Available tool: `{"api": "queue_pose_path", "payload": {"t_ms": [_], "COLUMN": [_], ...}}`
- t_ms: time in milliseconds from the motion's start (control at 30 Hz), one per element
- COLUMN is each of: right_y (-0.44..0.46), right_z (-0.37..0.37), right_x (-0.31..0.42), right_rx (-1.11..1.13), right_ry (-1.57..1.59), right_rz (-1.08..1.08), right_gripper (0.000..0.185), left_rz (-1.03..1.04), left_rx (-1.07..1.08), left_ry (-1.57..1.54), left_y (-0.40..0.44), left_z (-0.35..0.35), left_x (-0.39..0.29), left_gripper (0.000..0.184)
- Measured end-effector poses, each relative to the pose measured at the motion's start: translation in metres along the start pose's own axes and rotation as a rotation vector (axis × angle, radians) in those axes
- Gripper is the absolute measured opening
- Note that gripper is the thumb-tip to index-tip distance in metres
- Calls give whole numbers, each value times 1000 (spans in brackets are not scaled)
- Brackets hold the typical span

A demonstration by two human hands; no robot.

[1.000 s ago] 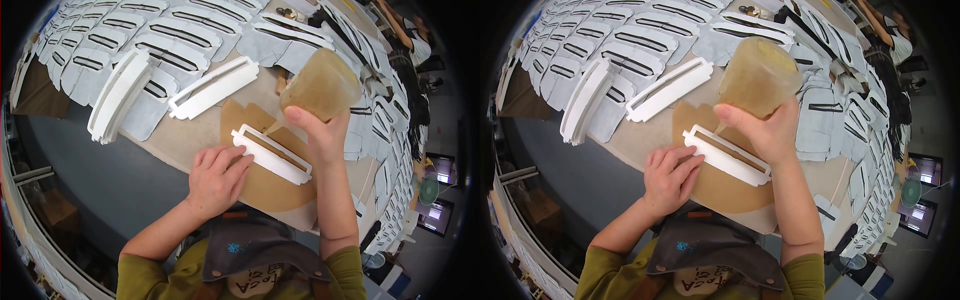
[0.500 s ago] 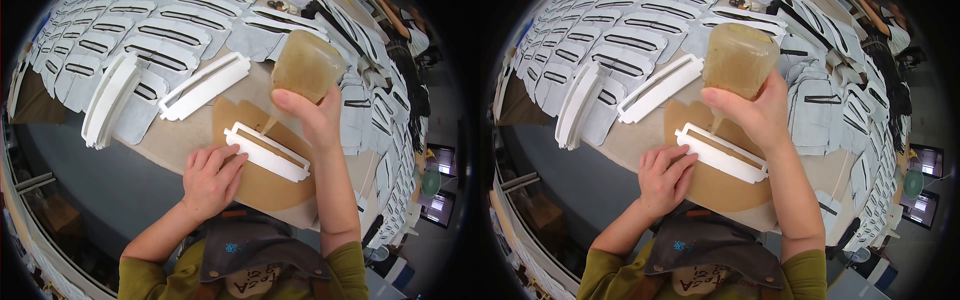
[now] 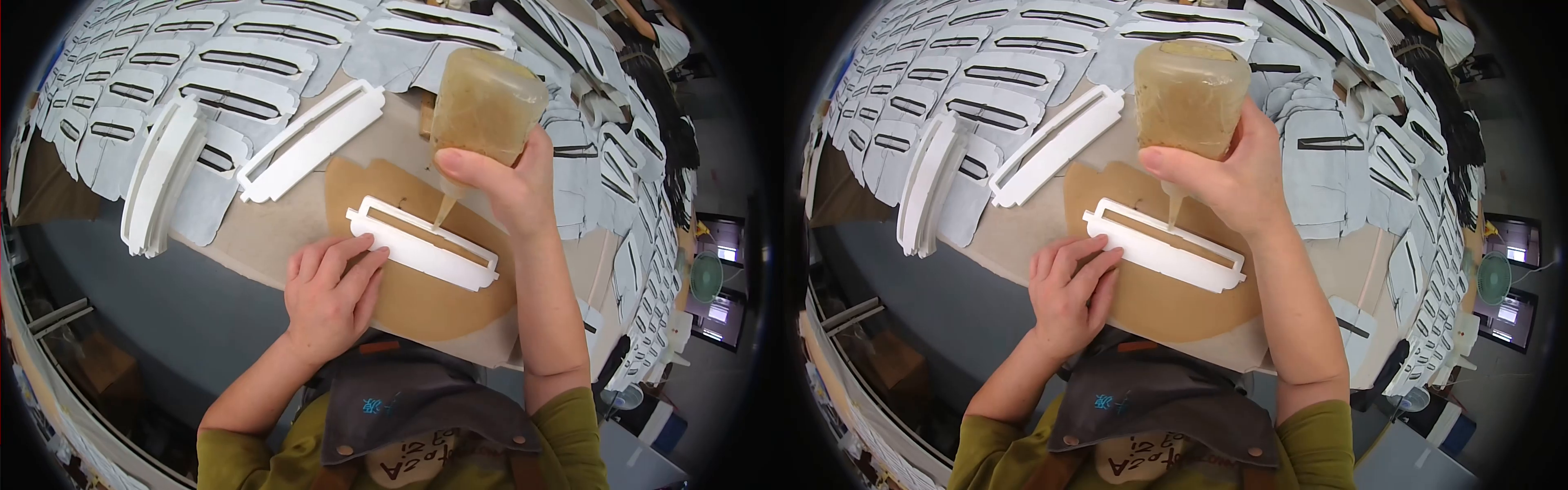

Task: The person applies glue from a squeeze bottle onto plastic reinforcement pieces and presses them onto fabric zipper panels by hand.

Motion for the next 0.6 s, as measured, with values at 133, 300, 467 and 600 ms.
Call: {"api": "queue_pose_path", "payload": {"t_ms": [133,300,467,600], "right_y": [0,0,-9,-17], "right_z": [-2,0,-18,-30], "right_x": [-3,-1,0,3], "right_rx": [-1,13,8,1], "right_ry": [50,6,-61,-106], "right_rz": [-24,-31,-39,-24], "right_gripper": [51,50,50,52], "left_rz": [2,-5,13,23], "left_rx": [10,16,11,6], "left_ry": [3,12,25,31], "left_y": [1,1,1,1], "left_z": [0,0,0,1], "left_x": [-1,-2,-3,-3], "left_gripper": [30,30,29,30]}}
Point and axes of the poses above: each hand's wrist, its own y-axis towards the middle knuckle, its own z-axis out of the palm, x = y × z, the point moved 3 cm from there along y, towards the middle knuckle, and after that the axes turned 3 degrees about y, right-handed, at the moved point
